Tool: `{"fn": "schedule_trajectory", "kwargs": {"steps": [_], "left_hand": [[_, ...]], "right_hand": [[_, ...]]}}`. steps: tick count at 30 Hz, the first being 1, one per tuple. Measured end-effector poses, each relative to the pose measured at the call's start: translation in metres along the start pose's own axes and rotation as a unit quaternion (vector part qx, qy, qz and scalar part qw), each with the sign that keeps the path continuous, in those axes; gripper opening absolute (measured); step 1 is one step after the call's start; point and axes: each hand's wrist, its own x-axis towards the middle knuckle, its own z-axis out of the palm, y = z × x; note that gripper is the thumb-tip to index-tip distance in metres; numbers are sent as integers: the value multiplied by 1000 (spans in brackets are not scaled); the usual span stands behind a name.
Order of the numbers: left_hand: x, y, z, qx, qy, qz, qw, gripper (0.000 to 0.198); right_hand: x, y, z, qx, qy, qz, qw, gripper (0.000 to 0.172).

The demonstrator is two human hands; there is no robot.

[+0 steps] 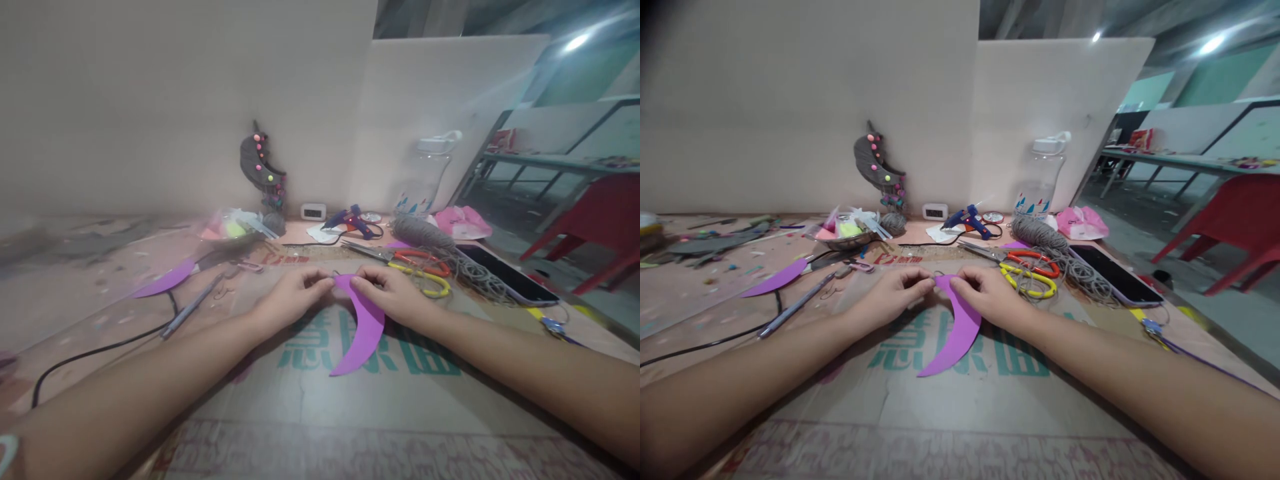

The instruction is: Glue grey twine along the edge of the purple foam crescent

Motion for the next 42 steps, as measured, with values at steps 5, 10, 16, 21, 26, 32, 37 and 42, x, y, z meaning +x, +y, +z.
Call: {"fn": "schedule_trajectory", "kwargs": {"steps": [5, 10, 16, 21, 26, 32, 37, 42], "left_hand": [[3, 0, 0, -34, 40, -8, 999, 43], [5, -2, 0, -71, 117, -47, 989, 38], [5, 1, -3, -55, 107, -50, 992, 34], [6, 2, -2, -80, 122, -60, 987, 22], [6, 2, -2, -91, 114, -57, 988, 21], [5, -1, -1, -117, 88, -53, 988, 22], [4, 3, 0, -109, 89, -76, 987, 25], [4, 7, 0, -117, 116, -63, 984, 24]], "right_hand": [[1, -1, 1, 10, 0, 8, 1000, 28], [0, -1, 0, 9, 8, 14, 1000, 27], [0, 0, 0, 6, 7, 13, 1000, 28], [0, -1, 0, 2, 1, 11, 1000, 29], [0, -2, 0, -4, -3, 13, 1000, 29], [0, -3, -1, 6, -1, 15, 1000, 28], [-1, -4, -1, 10, 1, 23, 1000, 27], [0, -3, -1, 8, 10, 23, 1000, 26]]}}
